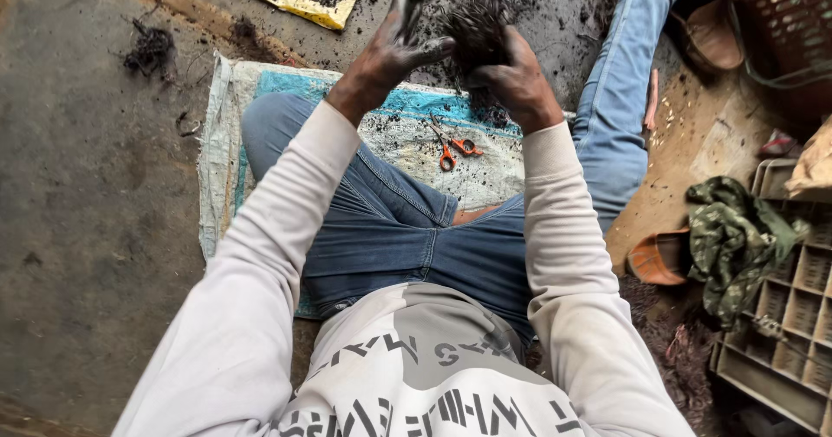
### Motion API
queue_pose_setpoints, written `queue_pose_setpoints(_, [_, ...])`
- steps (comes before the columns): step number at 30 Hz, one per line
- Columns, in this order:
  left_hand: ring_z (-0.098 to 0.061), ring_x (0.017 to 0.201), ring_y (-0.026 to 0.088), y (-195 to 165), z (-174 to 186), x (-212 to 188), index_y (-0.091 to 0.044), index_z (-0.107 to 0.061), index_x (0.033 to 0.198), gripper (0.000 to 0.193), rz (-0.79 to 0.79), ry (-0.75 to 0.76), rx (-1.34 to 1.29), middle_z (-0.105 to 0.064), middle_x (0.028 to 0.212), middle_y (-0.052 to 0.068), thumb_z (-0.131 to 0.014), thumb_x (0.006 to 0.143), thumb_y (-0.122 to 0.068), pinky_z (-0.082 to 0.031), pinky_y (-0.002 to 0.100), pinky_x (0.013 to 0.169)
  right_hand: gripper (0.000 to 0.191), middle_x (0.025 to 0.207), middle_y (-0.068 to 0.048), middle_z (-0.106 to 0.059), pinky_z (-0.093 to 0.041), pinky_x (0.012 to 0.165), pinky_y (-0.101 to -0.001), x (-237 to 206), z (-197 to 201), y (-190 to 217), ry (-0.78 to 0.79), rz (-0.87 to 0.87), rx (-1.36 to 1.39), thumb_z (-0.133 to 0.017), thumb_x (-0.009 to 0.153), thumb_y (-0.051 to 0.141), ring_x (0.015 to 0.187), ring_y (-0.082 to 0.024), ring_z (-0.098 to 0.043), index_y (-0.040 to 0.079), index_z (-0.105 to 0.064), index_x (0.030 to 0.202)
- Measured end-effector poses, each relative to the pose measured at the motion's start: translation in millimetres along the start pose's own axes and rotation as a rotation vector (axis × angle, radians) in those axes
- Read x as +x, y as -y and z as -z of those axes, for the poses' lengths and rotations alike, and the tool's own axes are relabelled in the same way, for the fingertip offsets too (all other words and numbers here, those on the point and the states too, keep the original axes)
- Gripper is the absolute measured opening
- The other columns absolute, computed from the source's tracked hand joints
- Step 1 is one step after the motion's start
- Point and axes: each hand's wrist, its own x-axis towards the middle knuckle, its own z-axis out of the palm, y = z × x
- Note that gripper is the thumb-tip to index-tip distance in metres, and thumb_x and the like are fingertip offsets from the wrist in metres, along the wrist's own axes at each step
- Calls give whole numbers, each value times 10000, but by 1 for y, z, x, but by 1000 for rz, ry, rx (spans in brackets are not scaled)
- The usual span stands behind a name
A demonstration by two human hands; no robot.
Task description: The person sits cross-legged on a mat and cleans a dark fibrous material by hand, picking out debris and occasionally using orange-handled scissors to cut sections. The cleaned material is placed into a nearby basket.
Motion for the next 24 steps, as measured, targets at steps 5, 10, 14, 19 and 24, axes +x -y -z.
queue_pose_setpoints(5, [-380,1479,334,1,11,22,-105,-322,1587,954,-75,104,67,-397,1592,196,-794,879,-536,-369,494,1203,570,1189,-138,-713,-618,954,-357,-1,-5,-6,29,-108,192,-700,777,-9,1055,-230,-721,-22,-567,1331])
queue_pose_setpoints(10, [-677,1230,246,8,-1,42,-95,-631,1362,559,-7,20,-156,-708,1285,119,-823,967,-441,-615,401,1115,600,1236,-123,-696,-602,1041,-378,0,-17,21,36,28,305,-714,792,2,1131,-232,-694,-38,-588,1378])
queue_pose_setpoints(14, [-741,1064,222,6,-14,46,-41,-642,1240,521,47,-138,-210,-742,1142,109,-859,925,-395,-668,365,968,523,1245,-92,-710,-576,1058,-356,-10,-20,31,-76,85,-25,-803,883,141,1161,-205,-687,14,-610,1352])
queue_pose_setpoints(19, [-728,1086,228,5,-7,39,-55,-454,1353,780,-10,-120,-461,-649,1224,106,-887,823,-428,-673,360,939,482,1231,-75,-731,-578,1040,-353,-12,-25,23,-142,48,23,-781,948,325,1143,-198,-691,59,-648,1327])
queue_pose_setpoints(24, [-736,1167,213,14,16,39,-23,-569,1372,739,64,-13,-90,-706,1269,142,-841,922,-542,-646,325,1030,469,1164,-99,-724,-603,923,-335,-9,-23,12,-96,171,91,-753,1026,393,1040,-189,-700,16,-681,1295])
